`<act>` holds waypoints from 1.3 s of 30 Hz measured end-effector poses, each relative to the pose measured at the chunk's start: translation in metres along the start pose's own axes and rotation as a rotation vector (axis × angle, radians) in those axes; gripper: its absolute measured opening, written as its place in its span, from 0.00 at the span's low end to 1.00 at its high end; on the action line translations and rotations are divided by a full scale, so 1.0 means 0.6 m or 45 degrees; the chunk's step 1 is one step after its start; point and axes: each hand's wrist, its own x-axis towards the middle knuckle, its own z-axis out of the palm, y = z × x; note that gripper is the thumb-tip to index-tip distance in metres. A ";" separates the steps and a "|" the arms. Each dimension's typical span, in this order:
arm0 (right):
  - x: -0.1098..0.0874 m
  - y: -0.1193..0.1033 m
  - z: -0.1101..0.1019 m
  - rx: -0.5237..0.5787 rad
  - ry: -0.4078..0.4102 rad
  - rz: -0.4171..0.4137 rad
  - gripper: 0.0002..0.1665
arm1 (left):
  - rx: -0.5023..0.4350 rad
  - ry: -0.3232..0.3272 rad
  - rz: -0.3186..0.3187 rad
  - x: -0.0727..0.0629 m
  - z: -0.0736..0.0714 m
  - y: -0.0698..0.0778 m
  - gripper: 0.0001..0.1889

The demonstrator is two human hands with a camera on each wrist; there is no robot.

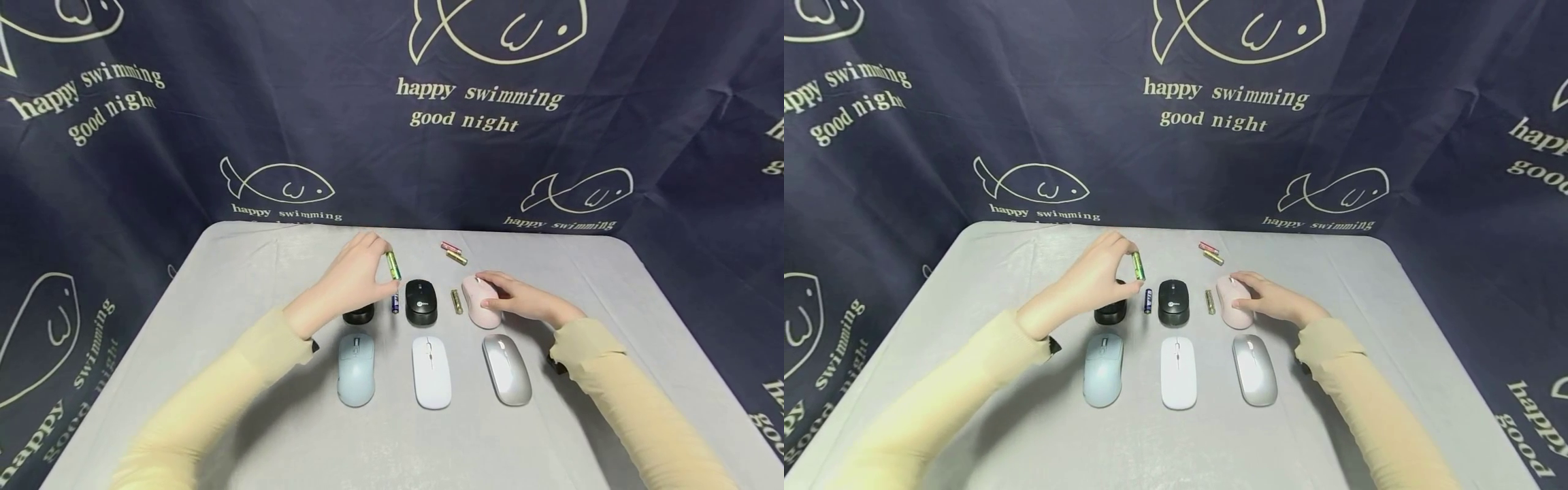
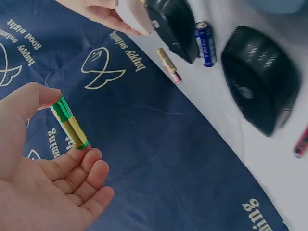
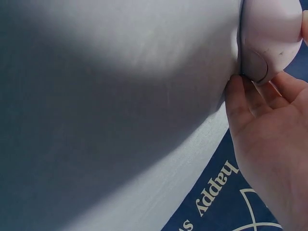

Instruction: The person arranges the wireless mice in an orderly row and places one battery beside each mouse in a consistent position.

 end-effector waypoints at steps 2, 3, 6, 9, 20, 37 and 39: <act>0.000 0.000 0.000 0.003 0.003 -0.004 0.41 | -0.004 0.008 0.018 -0.014 -0.001 -0.005 0.24; 0.000 0.000 0.000 0.003 0.003 -0.007 0.41 | -0.009 0.008 0.022 -0.021 -0.001 -0.007 0.24; 0.000 0.000 0.000 0.012 0.002 -0.004 0.41 | -0.015 0.003 0.020 -0.040 -0.001 -0.014 0.24; 0.001 0.000 0.001 0.013 0.001 -0.003 0.41 | -0.037 0.007 0.000 -0.056 -0.002 -0.021 0.24; 0.000 0.005 0.002 0.009 0.006 -0.010 0.41 | -0.071 0.009 -0.023 -0.121 -0.005 -0.050 0.25; -0.001 0.002 0.001 0.014 0.015 -0.040 0.40 | -0.066 -0.057 -0.061 -0.207 0.012 -0.089 0.27; -0.001 0.003 0.002 0.018 0.014 -0.038 0.40 | -0.067 -0.072 -0.061 -0.213 0.017 -0.093 0.26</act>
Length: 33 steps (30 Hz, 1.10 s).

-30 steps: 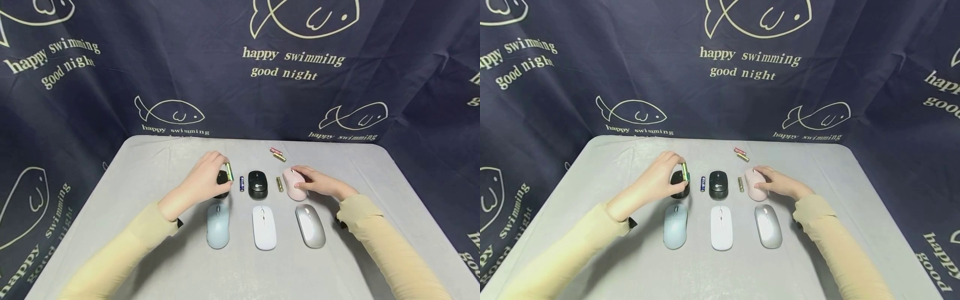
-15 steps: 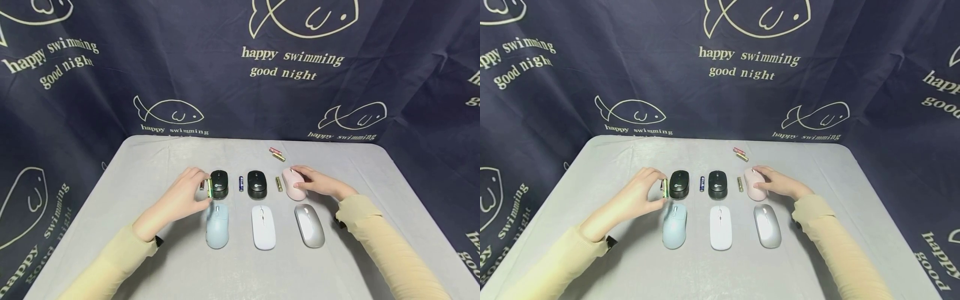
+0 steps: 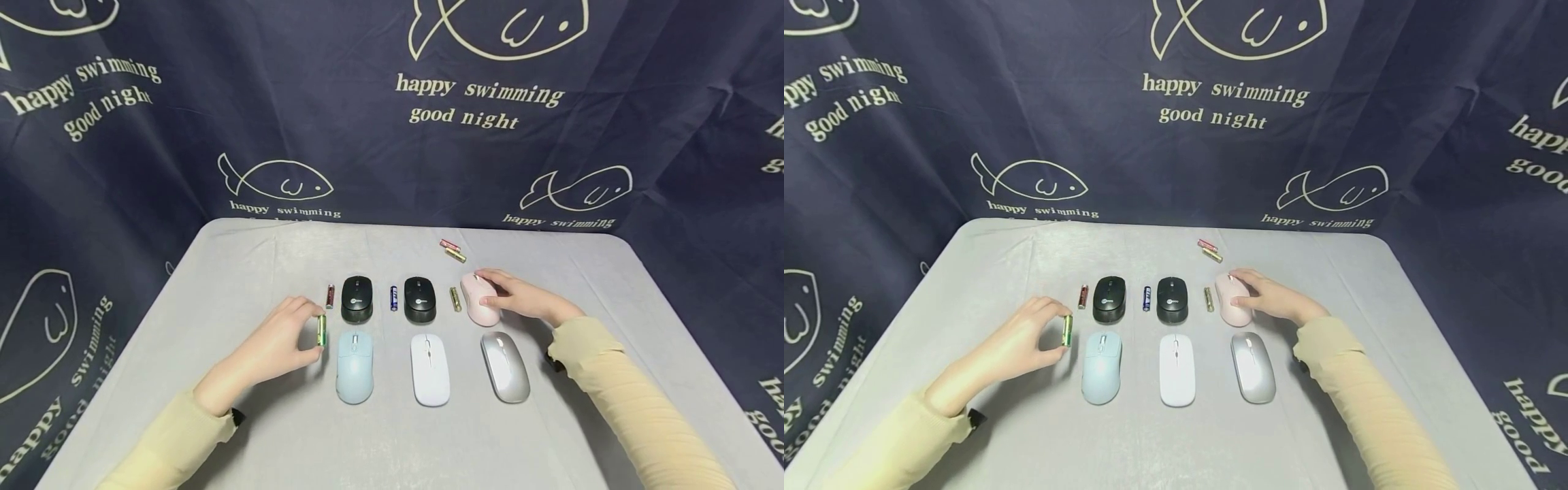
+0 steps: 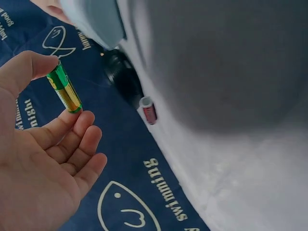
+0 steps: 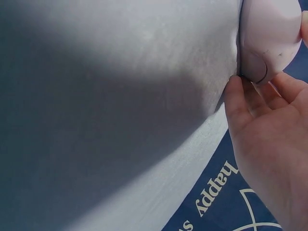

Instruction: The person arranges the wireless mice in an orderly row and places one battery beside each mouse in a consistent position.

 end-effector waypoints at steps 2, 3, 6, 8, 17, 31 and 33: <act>0.001 0.000 0.000 0.001 0.000 0.001 0.40 | 0.003 -0.015 0.005 -0.005 0.004 -0.004 0.26; 0.001 0.000 0.000 0.008 0.000 0.006 0.40 | 0.003 -0.021 0.009 -0.008 0.006 -0.005 0.26; 0.002 0.002 0.000 0.015 0.000 0.009 0.40 | 0.012 -0.033 0.024 -0.013 0.011 -0.010 0.26; 0.001 0.003 0.000 0.017 0.003 0.009 0.41 | 0.015 -0.044 0.031 -0.016 0.013 -0.012 0.27; -0.001 -0.001 0.002 0.020 0.001 0.009 0.40 | 0.021 -0.141 0.037 -0.022 0.029 -0.018 0.27; -0.002 -0.004 0.002 0.015 0.009 -0.001 0.40 | 0.039 -0.221 0.054 -0.020 0.045 -0.024 0.27; -0.002 -0.004 0.002 0.016 0.008 0.003 0.40 | 0.041 -0.228 0.060 -0.020 0.045 -0.024 0.27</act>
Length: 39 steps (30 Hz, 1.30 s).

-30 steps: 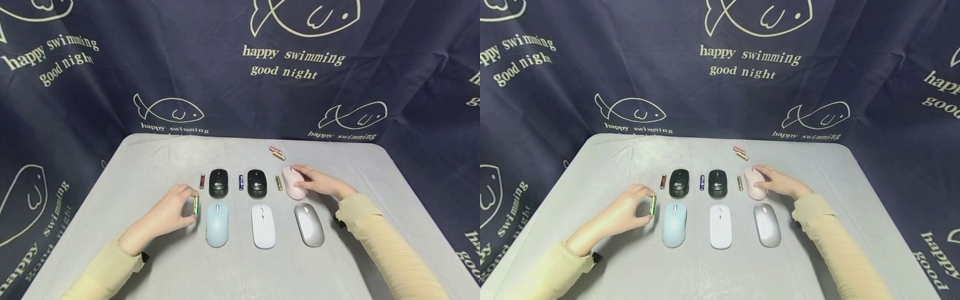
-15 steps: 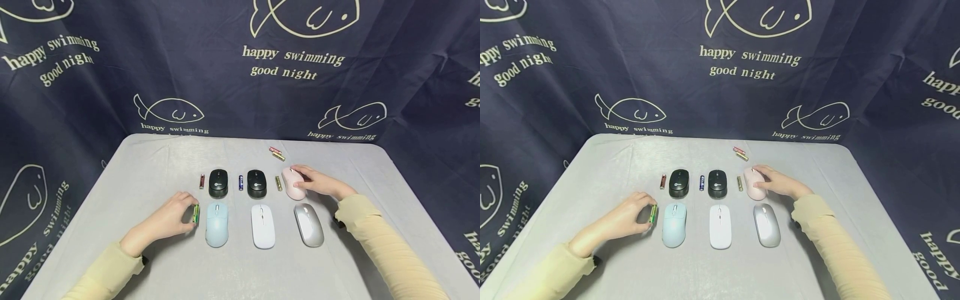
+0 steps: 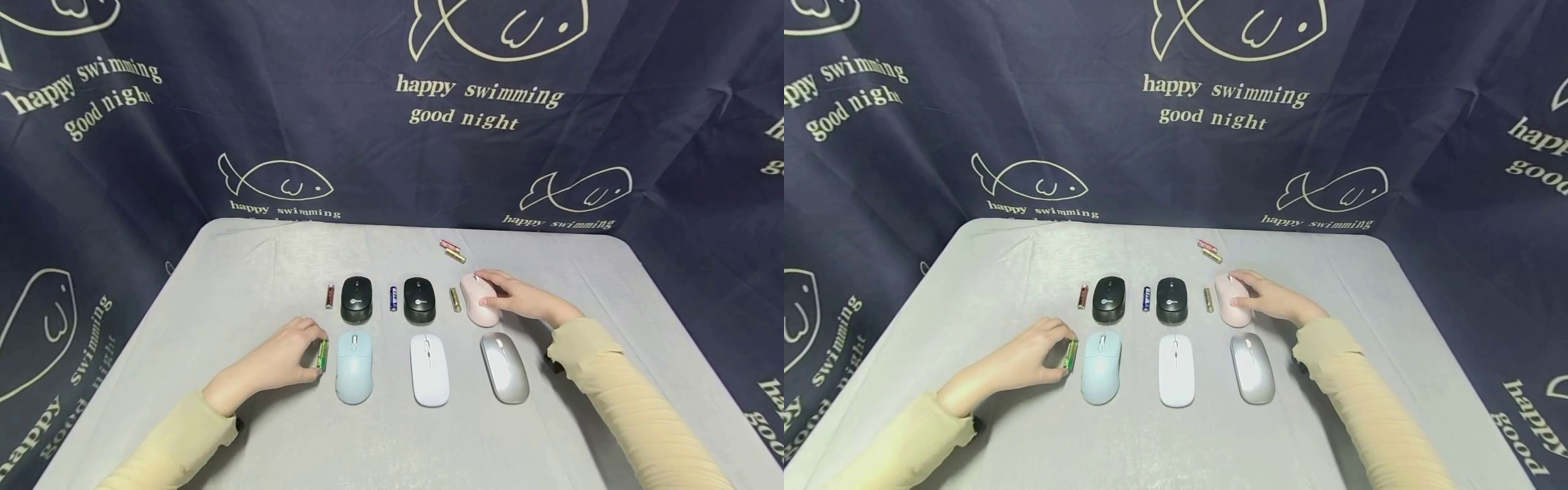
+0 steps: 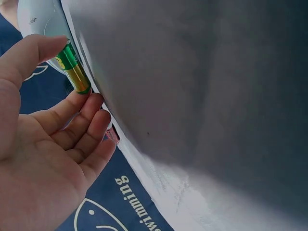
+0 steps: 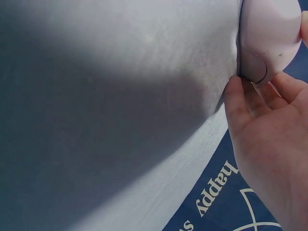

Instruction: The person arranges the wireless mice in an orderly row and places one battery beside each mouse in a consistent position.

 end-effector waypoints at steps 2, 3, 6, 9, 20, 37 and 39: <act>0.000 -0.001 -0.001 0.002 -0.002 0.003 0.40 | 0.001 -0.002 0.006 0.001 0.000 0.000 0.27; 0.000 -0.001 -0.001 0.002 -0.003 0.006 0.39 | 0.003 0.000 0.010 0.002 0.000 0.000 0.26; -0.001 -0.001 -0.002 -0.003 -0.008 0.015 0.40 | 0.021 0.002 0.020 0.003 0.002 -0.001 0.26; -0.001 -0.001 -0.002 -0.002 -0.009 0.017 0.40 | 0.030 -0.012 0.016 0.003 0.003 -0.001 0.25; -0.001 0.000 -0.001 0.007 -0.010 0.020 0.40 | 0.044 -0.018 0.003 0.004 0.003 0.001 0.27; 0.000 0.000 0.000 0.002 -0.002 -0.015 0.39 | 0.029 -0.044 -0.004 0.006 -0.021 0.016 0.28; -0.001 -0.001 -0.001 0.008 -0.002 -0.019 0.39 | 0.034 -0.044 0.005 0.009 -0.025 0.018 0.28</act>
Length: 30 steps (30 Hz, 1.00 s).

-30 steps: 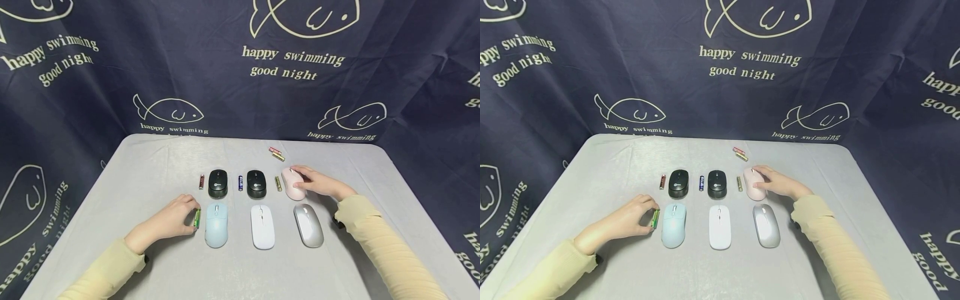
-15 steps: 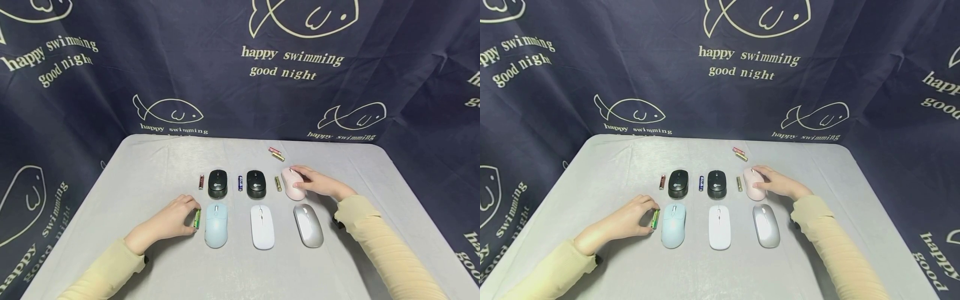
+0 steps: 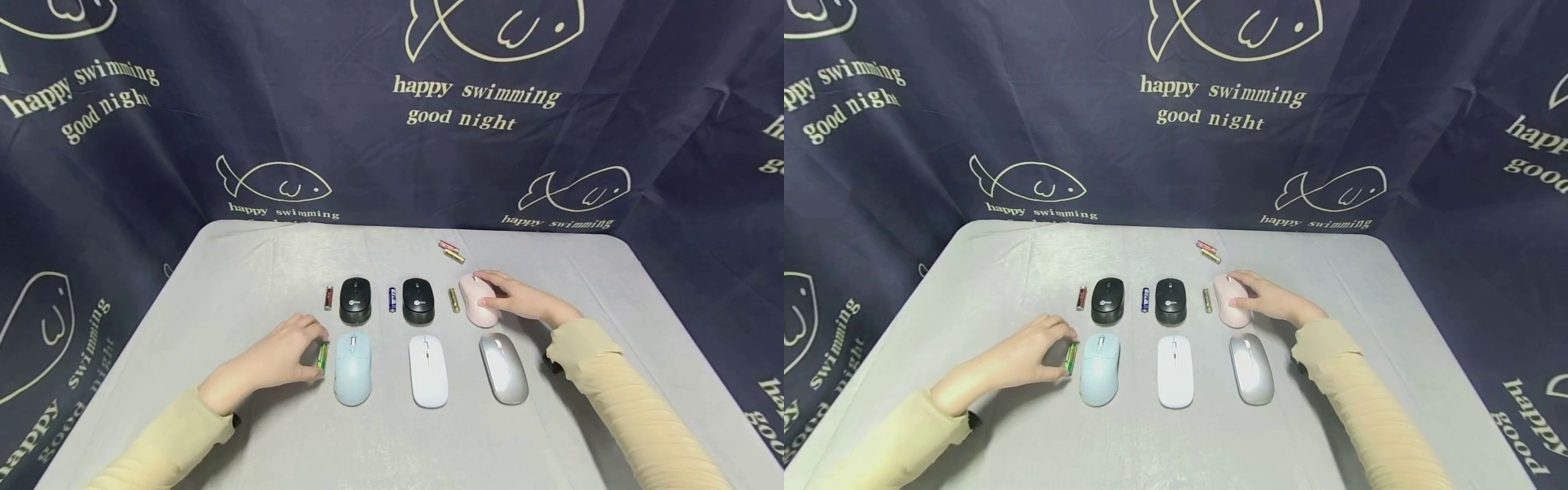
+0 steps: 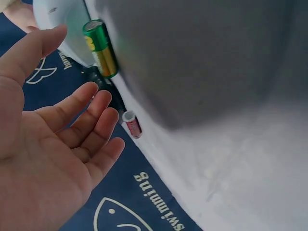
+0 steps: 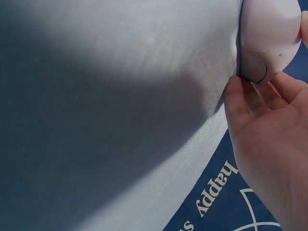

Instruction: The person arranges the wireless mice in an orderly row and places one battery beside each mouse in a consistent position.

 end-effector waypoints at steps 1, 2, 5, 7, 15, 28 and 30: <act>0.000 -0.001 0.000 0.001 -0.001 -0.002 0.39 | 0.004 -0.001 0.006 0.001 -0.002 0.001 0.28; -0.001 0.000 0.000 0.000 -0.003 -0.001 0.38 | 0.011 -0.001 0.010 0.003 -0.005 0.002 0.28; -0.002 0.000 0.000 -0.002 -0.007 0.005 0.38 | 0.023 -0.010 0.016 0.007 -0.012 0.004 0.29; -0.002 0.000 0.000 -0.001 -0.007 0.012 0.38 | 0.020 -0.015 0.021 0.011 -0.019 0.005 0.28; 0.000 0.003 -0.002 0.001 -0.009 0.010 0.39 | 0.021 -0.003 0.022 0.036 -0.044 0.016 0.27; 0.002 0.005 -0.003 -0.012 -0.014 0.002 0.39 | -0.010 0.056 -0.136 0.101 -0.070 0.039 0.32; 0.002 0.005 -0.002 -0.016 -0.014 0.002 0.39 | 0.000 0.066 -0.156 0.111 -0.074 0.042 0.33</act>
